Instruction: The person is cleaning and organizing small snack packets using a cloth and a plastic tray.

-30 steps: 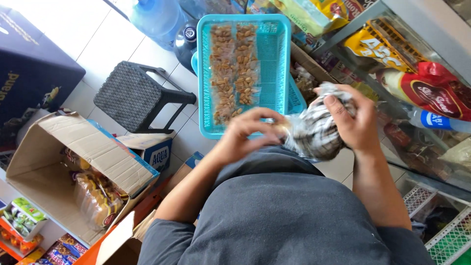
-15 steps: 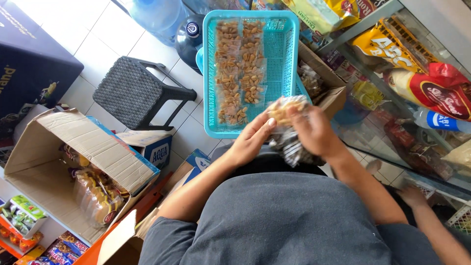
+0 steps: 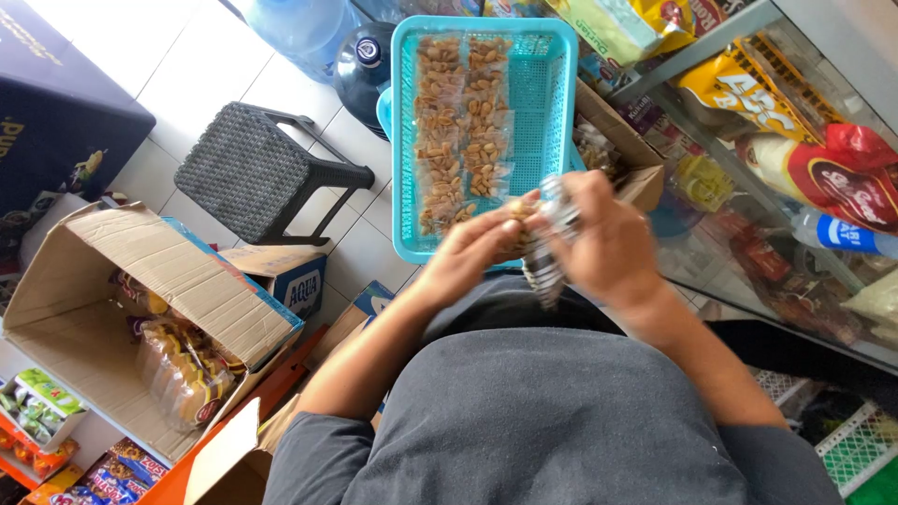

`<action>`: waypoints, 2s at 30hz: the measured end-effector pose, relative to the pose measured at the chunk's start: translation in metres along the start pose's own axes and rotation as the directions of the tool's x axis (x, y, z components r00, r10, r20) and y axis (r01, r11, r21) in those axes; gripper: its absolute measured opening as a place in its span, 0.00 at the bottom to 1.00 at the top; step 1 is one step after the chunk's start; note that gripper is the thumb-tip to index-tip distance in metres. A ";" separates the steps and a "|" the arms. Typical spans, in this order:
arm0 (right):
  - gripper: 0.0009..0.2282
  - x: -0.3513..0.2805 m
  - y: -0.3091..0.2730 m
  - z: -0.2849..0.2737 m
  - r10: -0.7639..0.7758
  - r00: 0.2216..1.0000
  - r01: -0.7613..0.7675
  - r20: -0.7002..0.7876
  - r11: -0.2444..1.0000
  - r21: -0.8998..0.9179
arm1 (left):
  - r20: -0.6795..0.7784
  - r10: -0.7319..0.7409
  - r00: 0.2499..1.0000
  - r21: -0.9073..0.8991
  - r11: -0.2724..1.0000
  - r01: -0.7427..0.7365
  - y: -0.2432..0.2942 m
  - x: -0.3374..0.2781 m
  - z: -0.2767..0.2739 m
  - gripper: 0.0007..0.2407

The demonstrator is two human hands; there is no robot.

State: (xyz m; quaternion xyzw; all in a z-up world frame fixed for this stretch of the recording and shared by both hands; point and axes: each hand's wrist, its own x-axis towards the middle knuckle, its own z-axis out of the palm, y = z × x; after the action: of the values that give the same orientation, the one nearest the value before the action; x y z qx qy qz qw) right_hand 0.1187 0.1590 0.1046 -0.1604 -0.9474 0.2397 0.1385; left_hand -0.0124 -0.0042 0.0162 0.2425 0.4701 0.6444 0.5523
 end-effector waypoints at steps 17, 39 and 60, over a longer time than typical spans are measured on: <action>0.12 0.022 0.022 -0.026 0.239 0.941 -0.287 0.239 0.938 0.193 | -0.078 0.482 0.873 0.962 0.266 -0.062 0.044 -0.008 -0.023 0.25; 0.20 0.047 0.045 0.083 0.445 0.759 -0.474 0.476 0.878 -0.065 | -0.126 0.415 0.901 0.992 0.031 0.124 -0.005 0.017 -0.039 0.24; 0.07 0.058 0.074 0.066 0.280 0.794 0.021 0.539 0.874 -0.486 | 0.046 0.361 0.931 0.999 -0.013 -0.044 -0.020 0.019 -0.066 0.10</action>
State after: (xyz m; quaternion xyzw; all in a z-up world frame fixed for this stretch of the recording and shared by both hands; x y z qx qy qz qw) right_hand 0.0610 0.2157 0.0229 -0.1723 -0.9576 0.0513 -0.2252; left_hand -0.0626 -0.0093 -0.0346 0.5481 0.8021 0.2275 0.0664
